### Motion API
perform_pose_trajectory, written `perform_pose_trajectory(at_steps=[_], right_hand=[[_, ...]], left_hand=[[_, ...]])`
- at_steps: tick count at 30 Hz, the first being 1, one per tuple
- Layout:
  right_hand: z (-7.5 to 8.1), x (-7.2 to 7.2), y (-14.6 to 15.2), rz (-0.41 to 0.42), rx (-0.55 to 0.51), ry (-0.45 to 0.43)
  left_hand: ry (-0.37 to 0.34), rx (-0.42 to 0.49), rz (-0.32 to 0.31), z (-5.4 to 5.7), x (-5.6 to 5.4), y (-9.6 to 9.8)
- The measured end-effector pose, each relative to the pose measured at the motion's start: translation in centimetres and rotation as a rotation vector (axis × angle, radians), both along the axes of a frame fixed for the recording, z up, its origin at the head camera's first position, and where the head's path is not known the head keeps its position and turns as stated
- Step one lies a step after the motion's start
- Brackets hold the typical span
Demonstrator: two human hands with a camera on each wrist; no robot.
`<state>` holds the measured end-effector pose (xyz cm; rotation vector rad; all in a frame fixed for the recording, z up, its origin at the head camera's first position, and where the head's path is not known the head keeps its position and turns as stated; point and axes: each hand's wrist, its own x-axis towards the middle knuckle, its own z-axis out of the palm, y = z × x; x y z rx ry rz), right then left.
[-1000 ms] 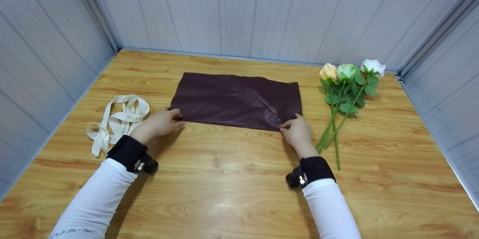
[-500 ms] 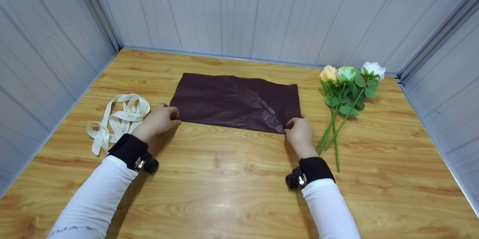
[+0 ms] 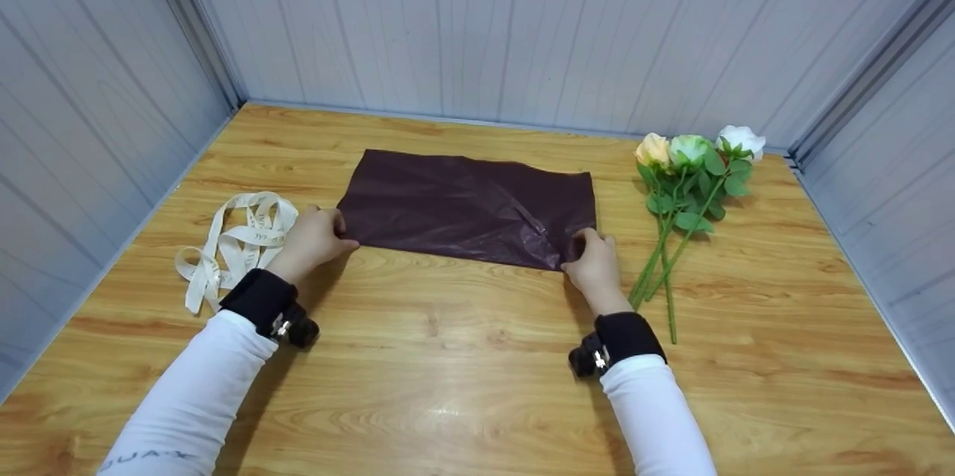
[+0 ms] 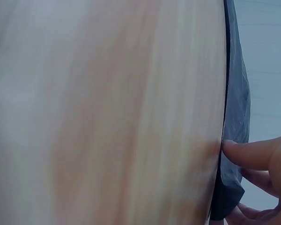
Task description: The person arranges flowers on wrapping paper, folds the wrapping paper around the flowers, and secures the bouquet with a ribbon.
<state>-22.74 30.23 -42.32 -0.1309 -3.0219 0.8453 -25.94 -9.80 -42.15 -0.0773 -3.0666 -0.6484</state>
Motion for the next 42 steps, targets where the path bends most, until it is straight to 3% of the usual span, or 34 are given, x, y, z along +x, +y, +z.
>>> perform_pose_trajectory(at_steps=[9, 14, 17, 23, 30, 35, 39, 42], right_hand=[[0.1, -0.1, 0.0, -0.024, -0.025, -0.033], [0.1, -0.3, -0.2, -0.046, -0.069, -0.023], [0.1, -0.4, -0.3, -0.084, -0.054, -0.023], [0.2, -0.3, 0.1, -0.094, 0.015, -0.04], [0.5, -0.4, 0.6, -0.109, -0.003, -0.092], [0.7, -0.4, 0.8, -0.13, -0.045, -0.129], [0.7, -0.3, 0.9, -0.134, -0.051, -0.13], [0.7, -0.2, 0.9, -0.14, -0.061, -0.124]], left_hand=[[0.075, 0.088, 0.005, 0.0, 0.0, 0.1], [0.091, 0.177, 0.046, 0.2, -0.2, -0.2], [0.075, 0.196, 0.091, 0.0, -0.2, -0.5], [-0.025, 0.085, 0.209, -0.2, 0.0, -1.0], [-0.1, 0.086, 0.247, 0.0, -0.2, -0.8], [-0.08, 0.101, 0.235, 0.1, -0.5, -0.3], [-0.054, 0.166, 0.262, -0.2, -0.6, -0.4], [-0.029, 0.195, 0.246, -0.3, -0.6, -0.5]])
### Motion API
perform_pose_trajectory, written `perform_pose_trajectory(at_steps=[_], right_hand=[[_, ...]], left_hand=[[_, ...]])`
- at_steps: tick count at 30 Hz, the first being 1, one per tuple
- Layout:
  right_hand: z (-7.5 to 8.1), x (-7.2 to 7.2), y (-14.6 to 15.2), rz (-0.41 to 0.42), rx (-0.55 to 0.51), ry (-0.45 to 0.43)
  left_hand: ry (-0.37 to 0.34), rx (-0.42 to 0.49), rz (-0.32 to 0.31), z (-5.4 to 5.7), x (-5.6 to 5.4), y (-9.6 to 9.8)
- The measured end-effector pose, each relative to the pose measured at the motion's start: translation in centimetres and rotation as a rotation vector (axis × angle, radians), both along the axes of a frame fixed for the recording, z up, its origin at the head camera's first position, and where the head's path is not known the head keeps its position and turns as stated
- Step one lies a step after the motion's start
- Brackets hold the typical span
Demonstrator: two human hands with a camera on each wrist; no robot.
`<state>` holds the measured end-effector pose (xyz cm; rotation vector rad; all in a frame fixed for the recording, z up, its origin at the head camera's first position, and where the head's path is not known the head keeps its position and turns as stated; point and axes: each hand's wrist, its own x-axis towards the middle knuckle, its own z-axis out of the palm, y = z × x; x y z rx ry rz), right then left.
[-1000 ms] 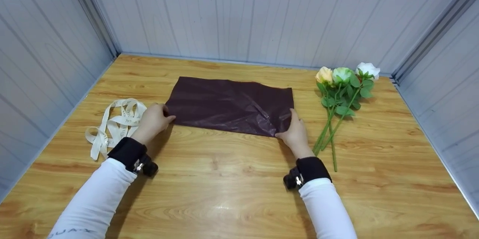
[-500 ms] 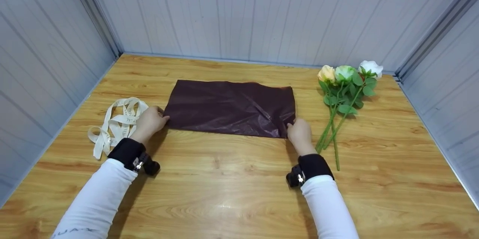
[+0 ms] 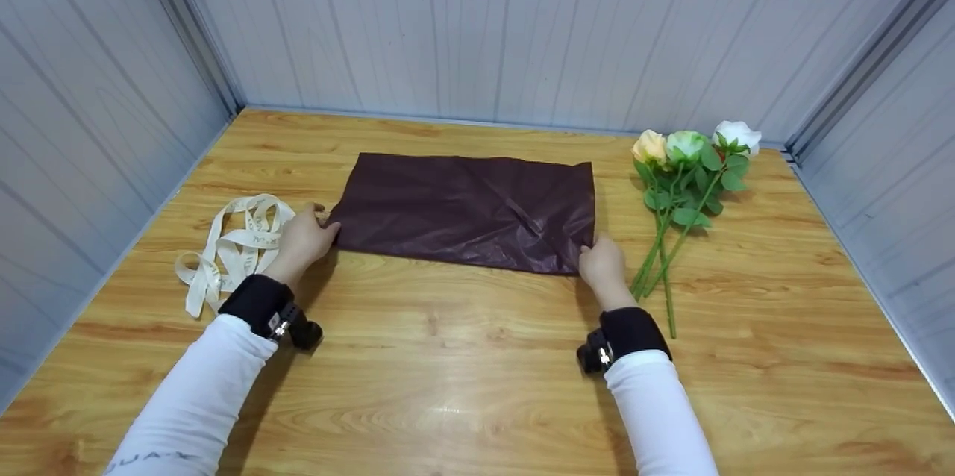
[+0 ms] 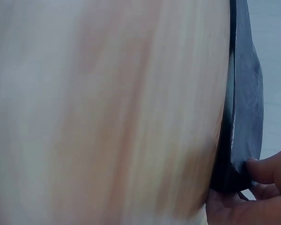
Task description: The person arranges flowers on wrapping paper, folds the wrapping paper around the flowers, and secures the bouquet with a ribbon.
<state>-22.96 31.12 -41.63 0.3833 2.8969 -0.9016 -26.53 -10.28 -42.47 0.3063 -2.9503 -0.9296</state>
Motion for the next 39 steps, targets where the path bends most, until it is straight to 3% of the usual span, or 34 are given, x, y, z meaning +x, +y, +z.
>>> perform_pose_trajectory(at_steps=[13, 17, 22, 26, 29, 33, 36, 39], right_hand=[[-0.24, 0.57, 0.6, -0.075, -0.174, 0.07], [-0.25, 0.68, 0.76, -0.077, -0.201, 0.081], [-0.28, 0.84, 0.72, -0.08, -0.225, 0.068], [-0.26, 0.9, 0.72, -0.08, -0.214, 0.062], [-0.21, 0.8, 0.59, -0.074, -0.222, 0.051], [-0.33, 0.55, 0.39, -0.041, -0.296, 0.026], [-0.54, 0.54, 0.5, 0.005, -0.454, 0.023], [-0.75, 0.64, 0.61, 0.001, -0.736, 0.071]], left_hand=[[0.011, 0.006, -0.083, -0.16, 0.07, 0.1], [0.021, 0.008, -0.084, -0.21, 0.1, 0.24], [-0.02, 0.04, -0.077, -0.17, -0.04, 0.52], [0.044, 0.14, -0.063, -0.24, -0.53, 0.68], [0.144, 0.281, -0.032, -0.19, -0.8, 0.59], [0.224, 0.494, 0.033, 0.21, -0.75, 0.47], [0.238, 0.6, 0.066, 0.29, -0.7, 0.53], [0.244, 0.649, 0.063, 0.12, -0.72, 0.59]])
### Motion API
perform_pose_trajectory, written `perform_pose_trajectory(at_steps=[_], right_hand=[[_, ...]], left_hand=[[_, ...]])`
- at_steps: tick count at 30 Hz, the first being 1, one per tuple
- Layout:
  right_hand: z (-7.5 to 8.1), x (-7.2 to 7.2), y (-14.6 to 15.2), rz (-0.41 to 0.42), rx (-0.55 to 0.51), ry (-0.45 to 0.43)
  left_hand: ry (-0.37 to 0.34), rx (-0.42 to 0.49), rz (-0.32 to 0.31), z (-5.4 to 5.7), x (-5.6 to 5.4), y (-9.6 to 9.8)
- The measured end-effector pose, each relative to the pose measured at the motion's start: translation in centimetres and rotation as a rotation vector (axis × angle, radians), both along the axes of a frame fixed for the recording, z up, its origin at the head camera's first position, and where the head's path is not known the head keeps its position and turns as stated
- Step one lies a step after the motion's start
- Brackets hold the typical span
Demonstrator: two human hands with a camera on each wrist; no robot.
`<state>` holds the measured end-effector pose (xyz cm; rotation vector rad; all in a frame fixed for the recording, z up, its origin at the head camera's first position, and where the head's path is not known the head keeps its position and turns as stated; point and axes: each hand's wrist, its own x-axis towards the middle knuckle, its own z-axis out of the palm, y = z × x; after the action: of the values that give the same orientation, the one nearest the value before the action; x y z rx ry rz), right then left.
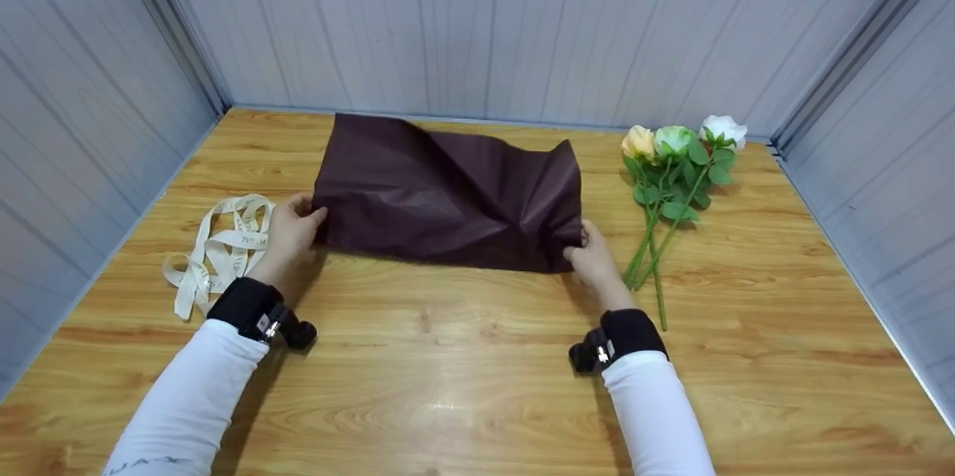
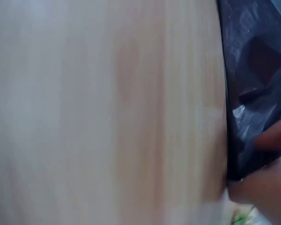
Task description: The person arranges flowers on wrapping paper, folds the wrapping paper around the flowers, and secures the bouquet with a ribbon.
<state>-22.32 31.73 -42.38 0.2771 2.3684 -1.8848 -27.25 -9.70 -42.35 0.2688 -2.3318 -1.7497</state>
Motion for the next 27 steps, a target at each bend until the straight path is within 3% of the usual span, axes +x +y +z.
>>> perform_pose_trajectory(at_steps=[2, 5, 10, 14, 18, 23, 27], right_hand=[[-0.1, 0.0, -0.2, -0.038, -0.166, 0.046], [0.1, 0.0, -0.6, -0.12, -0.282, 0.096], [0.8, 0.0, -1.0, -0.213, -0.215, 0.114], [1.7, -0.3, -1.0, -0.259, -0.239, 0.147], [2.8, -0.3, -0.5, -0.252, -0.355, 0.207], [3.9, 0.1, 0.3, -0.149, -0.481, 0.271], [4.4, 0.6, 1.1, -0.119, -0.561, 0.317]], left_hand=[[0.006, 0.014, -0.005, -0.1, 0.1, -0.1], [0.009, 0.069, -0.019, 0.0, 0.3, -0.3], [-0.036, 0.184, -0.005, 0.9, 0.4, -0.8], [-0.014, 0.242, 0.009, 2.0, 0.4, -1.2], [0.022, 0.259, -0.005, 3.0, 0.5, -1.3], [0.042, 0.269, 0.005, 3.5, 1.0, -1.7], [0.069, 0.22, -0.026, 3.8, 1.5, -2.3]])
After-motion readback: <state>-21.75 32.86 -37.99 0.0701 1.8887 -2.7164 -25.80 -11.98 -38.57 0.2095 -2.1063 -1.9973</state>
